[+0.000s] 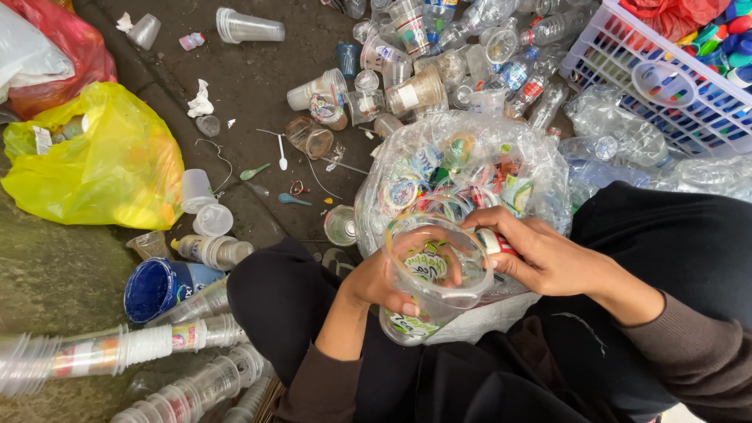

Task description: Cutting the rims off plastic cups and sorting them into a bag at a recycling center.

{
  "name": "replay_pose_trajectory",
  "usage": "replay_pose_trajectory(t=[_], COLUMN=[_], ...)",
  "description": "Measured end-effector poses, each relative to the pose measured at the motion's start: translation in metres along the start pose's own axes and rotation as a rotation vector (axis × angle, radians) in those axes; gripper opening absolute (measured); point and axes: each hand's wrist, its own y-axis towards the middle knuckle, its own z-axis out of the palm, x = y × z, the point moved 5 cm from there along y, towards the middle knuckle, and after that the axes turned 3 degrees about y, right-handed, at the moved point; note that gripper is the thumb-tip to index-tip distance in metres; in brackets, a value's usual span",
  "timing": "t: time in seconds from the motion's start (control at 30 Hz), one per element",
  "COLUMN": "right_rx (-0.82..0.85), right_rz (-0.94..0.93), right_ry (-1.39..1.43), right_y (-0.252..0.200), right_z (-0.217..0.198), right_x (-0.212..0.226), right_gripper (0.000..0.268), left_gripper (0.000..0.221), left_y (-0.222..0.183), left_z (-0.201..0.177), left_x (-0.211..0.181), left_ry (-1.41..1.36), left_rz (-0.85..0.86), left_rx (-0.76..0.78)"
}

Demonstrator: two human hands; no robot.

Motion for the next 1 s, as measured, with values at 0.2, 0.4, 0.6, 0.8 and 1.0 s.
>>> replay_pose_trajectory(t=[0.2, 0.4, 0.6, 0.8, 1.0], right_rx=[0.031, 0.147, 0.119, 0.082, -0.175], right_rz=[-0.077, 0.146, -0.086, -0.115, 0.295], right_ry=[0.035, 0.054, 0.132, 0.019, 0.711], right_y=[0.001, 0.002, 0.002, 0.010, 0.000], right_z=[-0.002, 0.004, 0.003, 0.016, 0.021], right_x=[0.013, 0.000, 0.013, 0.002, -0.072], right_gripper=[0.058, 0.064, 0.055, 0.041, 0.038], left_gripper=[0.096, 0.089, 0.094, 0.101, 0.103], left_y=[0.003, 0.004, 0.008, 0.021, 0.024], left_z=[-0.003, 0.003, 0.012, 0.059, 0.028], left_x=[-0.003, 0.015, 0.031, 0.060, 0.078], left_ry=[0.043, -0.082, -0.364, -0.448, -0.231], left_rz=[-0.024, -0.031, -0.052, -0.361, -0.094], left_rx=[0.126, 0.325, 0.423, 0.683, 0.539])
